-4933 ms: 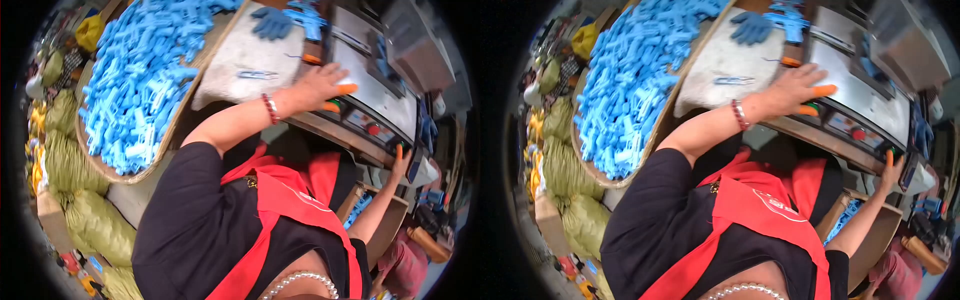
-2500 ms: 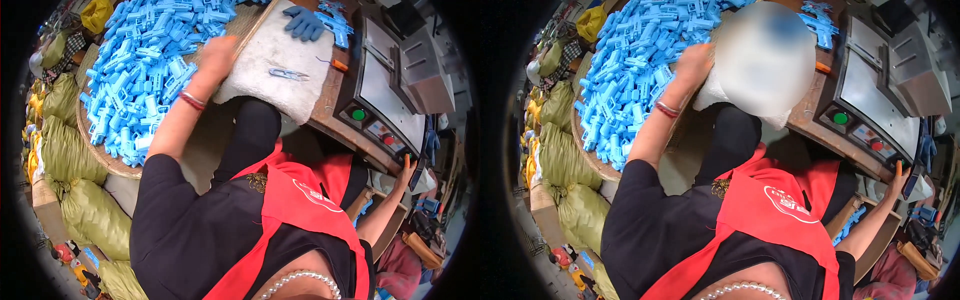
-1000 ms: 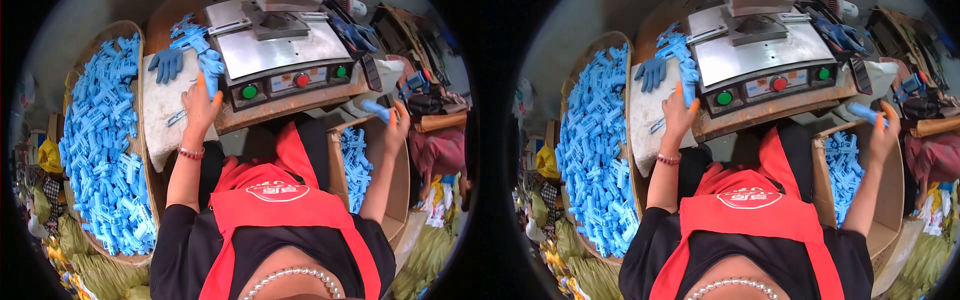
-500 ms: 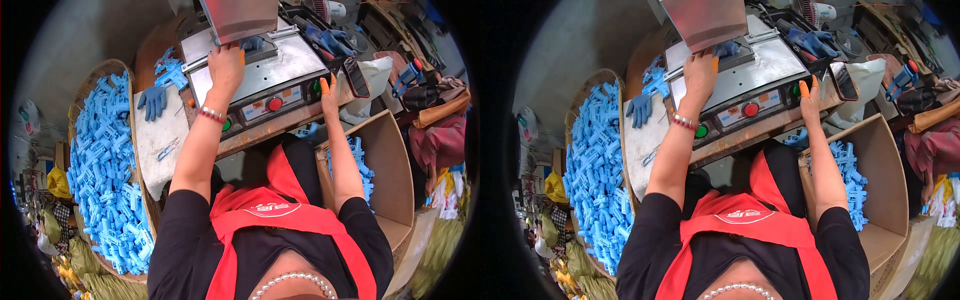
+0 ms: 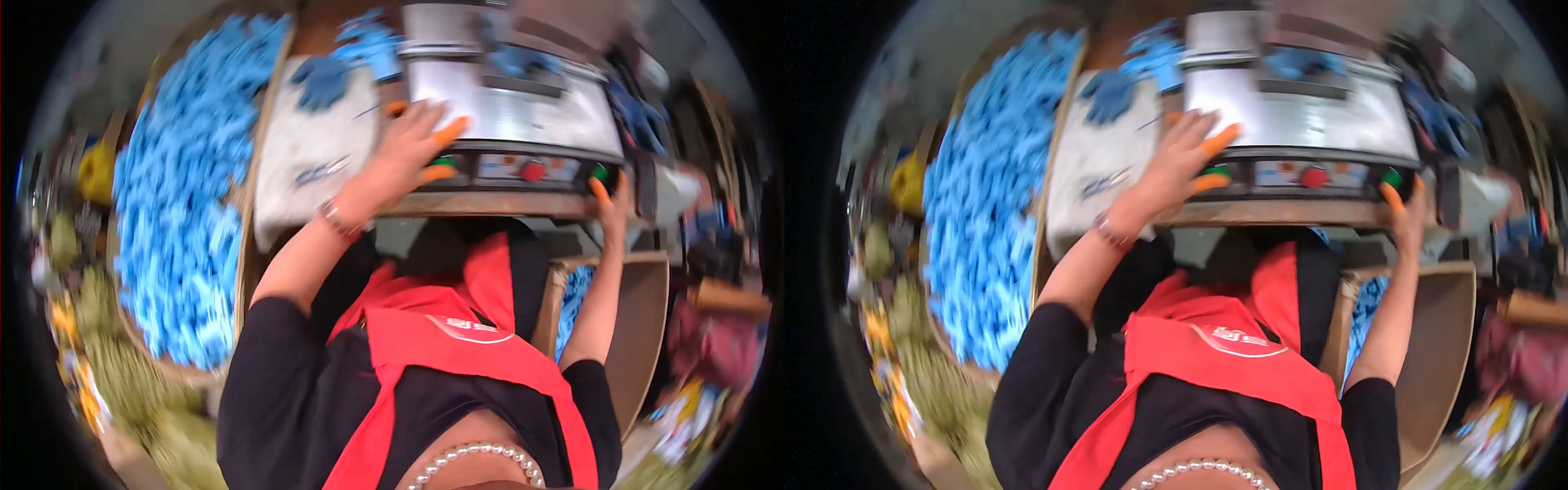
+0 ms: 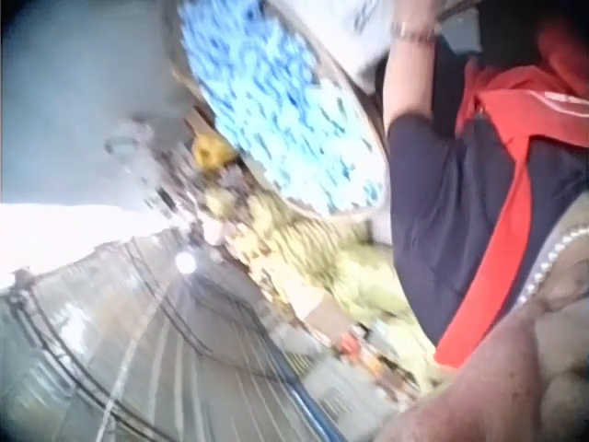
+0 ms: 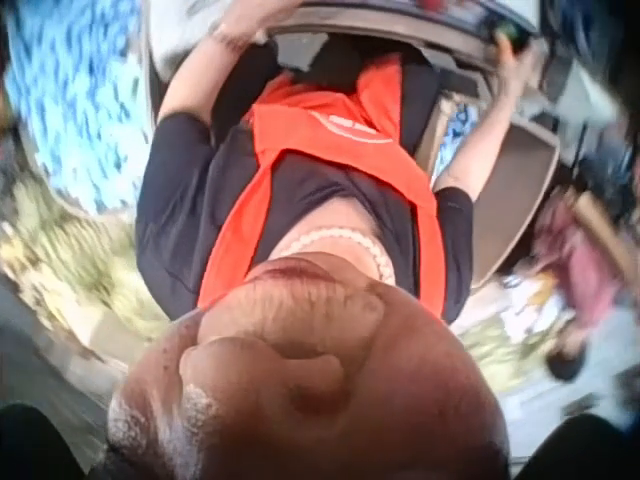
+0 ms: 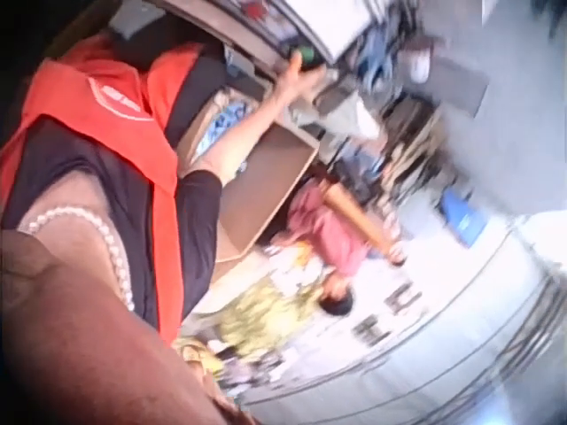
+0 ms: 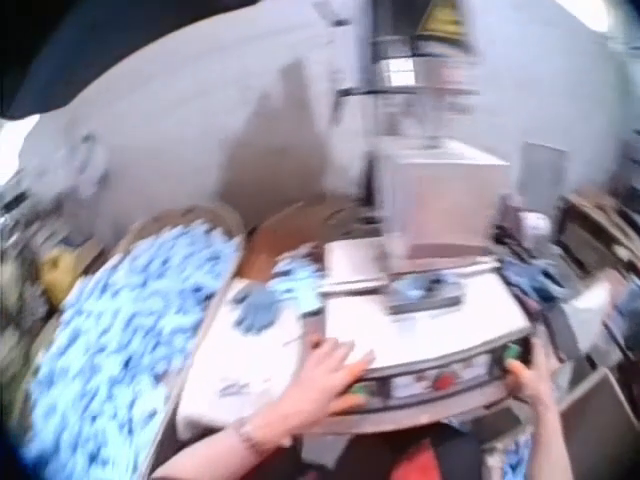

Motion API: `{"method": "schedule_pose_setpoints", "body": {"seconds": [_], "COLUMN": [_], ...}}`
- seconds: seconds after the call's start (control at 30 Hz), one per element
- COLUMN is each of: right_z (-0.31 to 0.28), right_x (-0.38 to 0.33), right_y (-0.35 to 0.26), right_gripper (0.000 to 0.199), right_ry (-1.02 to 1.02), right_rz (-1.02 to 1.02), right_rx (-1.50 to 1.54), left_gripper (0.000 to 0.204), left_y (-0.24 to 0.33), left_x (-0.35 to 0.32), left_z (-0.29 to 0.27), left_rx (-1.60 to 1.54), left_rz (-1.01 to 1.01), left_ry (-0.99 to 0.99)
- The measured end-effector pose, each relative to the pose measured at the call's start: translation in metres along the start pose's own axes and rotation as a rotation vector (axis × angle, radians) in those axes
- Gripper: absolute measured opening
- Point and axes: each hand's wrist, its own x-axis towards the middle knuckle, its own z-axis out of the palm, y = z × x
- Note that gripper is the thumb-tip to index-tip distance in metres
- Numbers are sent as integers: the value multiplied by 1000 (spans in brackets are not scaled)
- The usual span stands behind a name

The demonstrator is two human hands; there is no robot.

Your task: Using a heat press machine to apply printed logos to blue plastic toy guns in a factory setting.

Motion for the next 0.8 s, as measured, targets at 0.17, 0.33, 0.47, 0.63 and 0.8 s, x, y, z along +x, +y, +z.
{"method": "schedule_pose_setpoints", "body": {"seconds": [0.17, 0.33, 0.47, 0.63, 0.8], "right_z": [-8, -2, -14, -2, -2], "right_x": [11, -5, -6, 9, 10], "right_y": [55, 18, -9, -3, -21], "right_gripper": [61, 57, 68, 77, 70], "right_ry": [-108, -35, 21, -83, 237], "right_rz": [40, 163, 290, 131, -160], "right_rx": [239, 343, 242, 28, -4], "left_gripper": [70, 25, 50, 79, 52], "left_y": [-11, -122, -210, -224, -199], "left_x": [-19, -165, -365, -454, -352], "left_z": [3, -78, -120, -100, -121], "left_rx": [-31, 278, 549, 404, 280], "left_rz": [32, -518, -1183, -976, -916], "left_ry": [187, 470, -327, -154, 202]}}
